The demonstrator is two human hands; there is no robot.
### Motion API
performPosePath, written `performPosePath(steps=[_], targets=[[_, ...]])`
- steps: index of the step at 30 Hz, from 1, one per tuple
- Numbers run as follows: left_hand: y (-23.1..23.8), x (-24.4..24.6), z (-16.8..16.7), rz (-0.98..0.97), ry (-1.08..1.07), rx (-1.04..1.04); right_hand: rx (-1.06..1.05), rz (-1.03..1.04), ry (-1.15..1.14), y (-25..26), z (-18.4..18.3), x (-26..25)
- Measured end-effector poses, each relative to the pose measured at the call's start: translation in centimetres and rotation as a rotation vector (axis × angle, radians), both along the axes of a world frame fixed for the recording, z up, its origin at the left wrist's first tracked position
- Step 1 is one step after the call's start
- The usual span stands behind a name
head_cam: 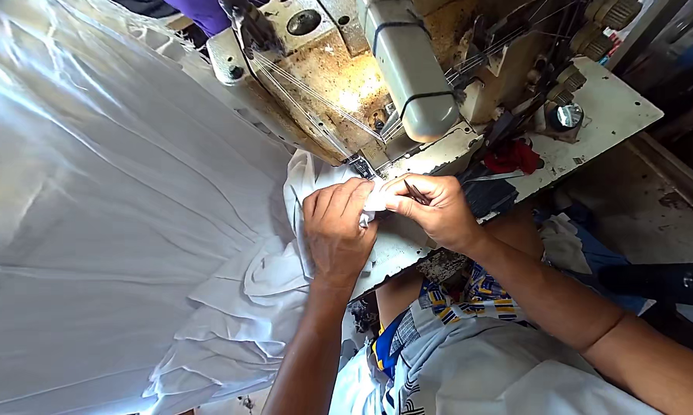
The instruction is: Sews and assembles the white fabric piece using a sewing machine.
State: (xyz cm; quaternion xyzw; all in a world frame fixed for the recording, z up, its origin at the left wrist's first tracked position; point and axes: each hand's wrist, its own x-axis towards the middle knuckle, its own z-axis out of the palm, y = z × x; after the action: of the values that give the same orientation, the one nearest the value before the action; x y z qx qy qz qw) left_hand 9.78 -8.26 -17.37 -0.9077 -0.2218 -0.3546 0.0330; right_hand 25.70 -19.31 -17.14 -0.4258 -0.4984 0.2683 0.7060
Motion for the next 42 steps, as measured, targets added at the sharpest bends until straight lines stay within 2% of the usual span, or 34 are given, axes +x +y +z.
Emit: performPosePath(steps=[5, 7, 12, 21, 25, 27, 29, 31, 33, 36, 39, 42], targets=[[1.1, -0.7, 0.6, -0.053, 0.031, 0.020, 0.005, -0.009, -0.007, -0.1, 0.3, 0.1], [1.3, -1.6, 1.2, -0.116, 0.097, 0.009, -0.008, 0.001, -0.013, -0.4, -0.6, 0.2], [1.3, -2.9, 1.9, -0.133, 0.188, 0.003, -0.047, 0.042, 0.013, -1.2, -3.4, 0.7], [3.7, -2.9, 2.5, -0.127, 0.228, 0.011, -0.025, 0.012, -0.033, 0.7, -2.7, 0.5], [2.9, -2.3, 3.1, -0.098, 0.209, -0.096, -0.030, -0.027, -0.092, 1.5, -2.4, 0.1], [1.8, -2.3, 3.8, -0.194, 0.190, -0.200, -0.019, -0.038, -0.121, 1.8, -2.5, 0.1], [0.8, -2.9, 4.6, -0.264, 0.277, -0.255, -0.018, -0.046, -0.150, 1.7, -2.6, 0.0], [1.0, -4.2, 5.5, -0.225, 0.405, -0.205, -0.025, -0.062, -0.201, 1.5, -2.6, 0.0], [2.2, -6.2, 6.8, -0.097, 0.496, -0.147, -0.031, -0.079, -0.272, 1.4, -2.4, 0.2], [2.6, -8.9, 9.4, 0.014, 0.449, -0.181, -0.037, -0.057, -0.389, 1.8, -1.8, 0.7], [-0.6, -9.1, 10.5, -0.176, 0.273, -0.245, -0.041, 0.092, -0.550, 1.4, -0.5, 1.9], [-3.9, -8.0, 8.8, -0.446, 0.164, -0.392, 0.001, 0.299, -0.616, -0.9, 0.5, 2.5]])
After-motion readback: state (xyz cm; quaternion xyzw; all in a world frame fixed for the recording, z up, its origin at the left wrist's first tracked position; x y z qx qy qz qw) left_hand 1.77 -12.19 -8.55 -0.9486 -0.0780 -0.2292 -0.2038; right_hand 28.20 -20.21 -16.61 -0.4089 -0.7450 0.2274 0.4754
